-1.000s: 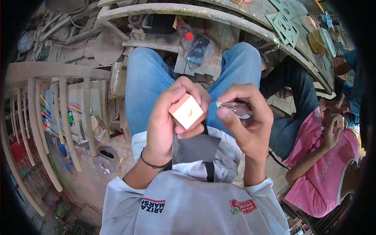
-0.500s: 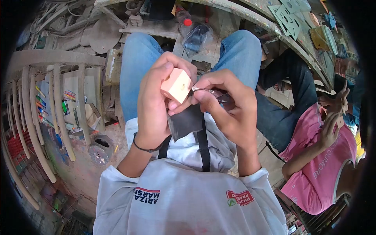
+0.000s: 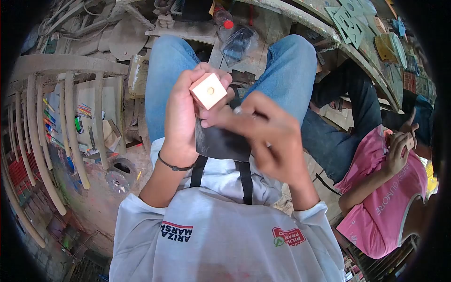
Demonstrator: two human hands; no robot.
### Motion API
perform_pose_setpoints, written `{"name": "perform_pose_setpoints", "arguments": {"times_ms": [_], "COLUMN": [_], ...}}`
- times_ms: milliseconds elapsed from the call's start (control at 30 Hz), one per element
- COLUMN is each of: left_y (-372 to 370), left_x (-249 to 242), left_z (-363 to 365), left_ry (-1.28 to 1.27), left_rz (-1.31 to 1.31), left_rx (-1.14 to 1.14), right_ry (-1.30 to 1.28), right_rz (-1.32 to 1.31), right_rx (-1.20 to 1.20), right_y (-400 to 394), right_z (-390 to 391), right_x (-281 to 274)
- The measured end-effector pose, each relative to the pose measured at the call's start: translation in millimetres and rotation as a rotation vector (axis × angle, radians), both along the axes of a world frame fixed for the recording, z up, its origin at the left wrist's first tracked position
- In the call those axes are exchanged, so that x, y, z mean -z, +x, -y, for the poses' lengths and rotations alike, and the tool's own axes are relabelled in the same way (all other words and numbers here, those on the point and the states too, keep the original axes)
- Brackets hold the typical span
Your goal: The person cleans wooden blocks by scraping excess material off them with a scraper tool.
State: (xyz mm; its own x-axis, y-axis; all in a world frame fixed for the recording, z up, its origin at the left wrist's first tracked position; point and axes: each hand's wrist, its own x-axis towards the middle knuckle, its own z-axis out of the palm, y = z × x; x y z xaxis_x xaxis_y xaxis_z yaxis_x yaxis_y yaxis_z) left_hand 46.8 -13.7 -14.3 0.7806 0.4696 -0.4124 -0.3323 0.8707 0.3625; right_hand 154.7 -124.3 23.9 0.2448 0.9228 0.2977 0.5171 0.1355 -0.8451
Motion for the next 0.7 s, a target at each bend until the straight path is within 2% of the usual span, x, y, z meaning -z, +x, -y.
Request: {"name": "perform_pose_setpoints", "arguments": {"times_ms": [33,100,167,200,233,300,333,433,567,700], "left_y": [-0.7,2.8,4.8,6.3,4.9,2.0,4.6,5.1,6.8,-0.4], "left_x": [-0.1,-4.3,-1.6,-2.1,-3.2,-6.0,-7.9,-3.7,-11.7,-6.8], "left_z": [-0.2,2.4,2.2,1.9,0.5,-0.3,2.9,0.5,1.8,-0.9], "left_ry": [0.028,-0.001,0.083,0.066,0.066,0.019,0.008,0.093,0.098,0.141], "left_rz": [-0.023,-0.050,-0.191,-0.292,-0.293,-0.146,-0.217,-0.094,-0.124,-0.164], "left_rx": [-0.002,-0.025,0.000,0.023,0.021,0.092,0.078,0.195,0.178,0.147], "right_ry": [-0.043,-0.095,0.025,0.070,0.071,-0.058,-0.090,-0.147,-0.113,-0.078], "right_rz": [-0.104,-0.099,-0.019,-0.007,-0.008,-0.065,-0.086,-0.100,-0.351,-0.394], "right_rx": [0.041,0.113,-0.093,-0.113,-0.115,0.178,0.209,0.171,0.219,0.227], "right_y": [0.7,4.3,9.8,14.4,12.9,6.9,4.7,10.4,18.6,15.1], "right_z": [-0.6,0.8,2.3,1.0,-1.9,-8.9,-13.3,-15.1,-15.2,-15.3], "right_x": [-3.8,8.5,16.1,18.6,15.6,7.1,12.5,25.5,41.1,40.4]}}
